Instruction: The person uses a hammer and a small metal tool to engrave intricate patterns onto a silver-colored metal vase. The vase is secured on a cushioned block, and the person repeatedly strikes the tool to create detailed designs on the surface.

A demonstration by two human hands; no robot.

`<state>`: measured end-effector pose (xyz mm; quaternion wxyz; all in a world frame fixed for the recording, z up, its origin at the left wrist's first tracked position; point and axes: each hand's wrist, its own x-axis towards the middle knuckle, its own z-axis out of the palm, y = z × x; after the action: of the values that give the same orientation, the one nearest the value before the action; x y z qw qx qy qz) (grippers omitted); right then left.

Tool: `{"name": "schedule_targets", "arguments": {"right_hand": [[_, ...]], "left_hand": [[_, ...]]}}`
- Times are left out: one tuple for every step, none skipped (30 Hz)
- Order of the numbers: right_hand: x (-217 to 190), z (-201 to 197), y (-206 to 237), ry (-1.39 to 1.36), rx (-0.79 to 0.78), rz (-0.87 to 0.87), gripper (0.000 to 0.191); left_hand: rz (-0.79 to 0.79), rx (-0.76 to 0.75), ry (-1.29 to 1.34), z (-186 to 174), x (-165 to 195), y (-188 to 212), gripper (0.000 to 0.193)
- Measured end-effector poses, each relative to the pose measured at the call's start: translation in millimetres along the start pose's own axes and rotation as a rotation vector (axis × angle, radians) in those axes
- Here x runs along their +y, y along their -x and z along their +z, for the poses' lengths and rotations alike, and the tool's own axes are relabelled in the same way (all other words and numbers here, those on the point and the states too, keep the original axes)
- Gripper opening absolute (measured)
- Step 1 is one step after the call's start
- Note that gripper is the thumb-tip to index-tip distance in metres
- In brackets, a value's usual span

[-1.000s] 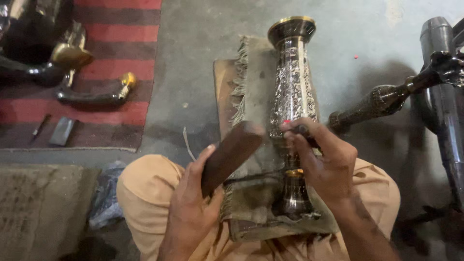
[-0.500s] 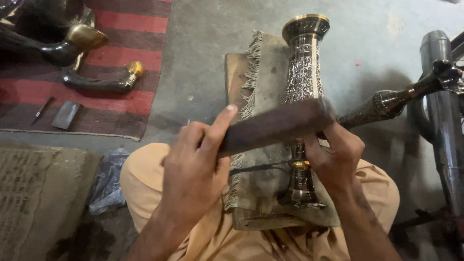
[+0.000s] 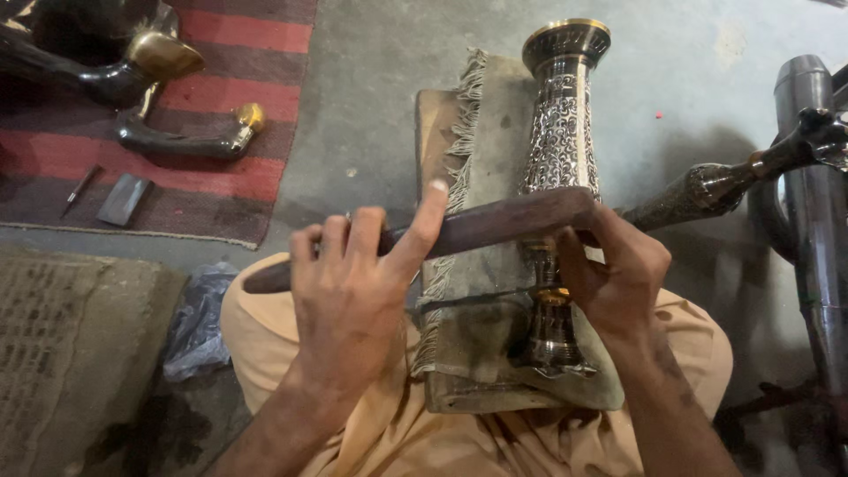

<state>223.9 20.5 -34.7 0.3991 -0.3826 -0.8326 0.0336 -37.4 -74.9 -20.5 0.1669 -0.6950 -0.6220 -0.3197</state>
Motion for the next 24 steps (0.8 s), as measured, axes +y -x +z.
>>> {"name": "schedule_targets", "arguments": {"right_hand": [[2,1,0,0.057,0.007,0.001,0.013],[2,0,1,0.115,0.017,0.003,0.010],[3,0,2,0.175,0.026,0.008,0.008],[3,-1,2,0.141,0.013,0.009,0.010],[2,-2,3,0.107,0.001,0.010,0.012],[2,-2,3,0.072,-0.011,0.010,0.014],[1,-3,3,0.102,0.001,0.000,0.013],[0,-2,2,0.133,0.015,-0.008,0.013],[-1,-2,1,0.165,0.030,-0.014,0.013],[-1,-2,0,0.113,0.020,-0.008,0.015],[-2,-3,0,0.060,0.010,-0.003,0.016],[-3,-2,-1,0.007,0.001,0.002,0.018],[-3,-2,-1,0.059,0.014,-0.005,0.019],[-4,-2,-2,0.111,0.029,-0.012,0.020],[-4,-1,-2,0.165,0.043,-0.013,0.020],[-4,-2,-1,0.130,0.028,0.000,0.020],[-4,-2,-1,0.093,0.015,0.009,0.021],[-3,-2,-1,0.058,0.004,0.018,0.021],[-2,-3,-1,0.092,0.007,0.021,0.020],[-1,-2,-3,0.125,0.013,0.021,0.019],[0,0,-4,0.160,0.020,0.027,0.018],[-1,-2,-3,0.105,0.010,0.046,0.018],[-1,-2,-3,0.048,0.001,0.063,0.018],[-2,-1,-3,-0.008,-0.005,0.077,0.019]], "left_hand": [[-0.013,0.018,0.114,0,0,0,0.066],[-0.023,0.036,0.229,0,-1,0,0.066],[-0.033,0.053,0.346,0,-1,-1,0.067],[-0.019,0.033,0.218,0,-2,-1,0.066],[-0.004,0.013,0.090,0,-2,-1,0.066],[0.009,-0.006,-0.038,0,-3,-2,0.065],[-0.004,0.011,0.090,0,-3,-2,0.066],[-0.015,0.029,0.218,1,-4,-3,0.066],[-0.023,0.044,0.349,1,-5,-3,0.067],[-0.017,0.025,0.226,3,-4,-5,0.065],[-0.010,0.006,0.103,4,-4,-6,0.064],[-0.002,-0.012,-0.020,5,-5,-6,0.062],[-0.025,-0.001,0.097,5,-5,-7,0.064],[-0.045,0.012,0.213,6,-5,-7,0.065],[-0.062,0.021,0.333,5,-6,-7,0.067],[-0.035,0.008,0.225,6,-6,-8,0.066],[-0.007,-0.002,0.113,6,-7,-8,0.066],[0.022,-0.010,0.002,6,-7,-10,0.065],[0.020,0.009,0.086,5,-7,-11,0.066],[0.020,0.031,0.167,4,-9,-13,0.067],[0.023,0.049,0.252,3,-11,-15,0.068],[0.033,0.020,0.181,4,-9,-17,0.068],[0.040,-0.008,0.107,5,-7,-19,0.068],[0.050,-0.031,0.033,5,-7,-22,0.069]]}}
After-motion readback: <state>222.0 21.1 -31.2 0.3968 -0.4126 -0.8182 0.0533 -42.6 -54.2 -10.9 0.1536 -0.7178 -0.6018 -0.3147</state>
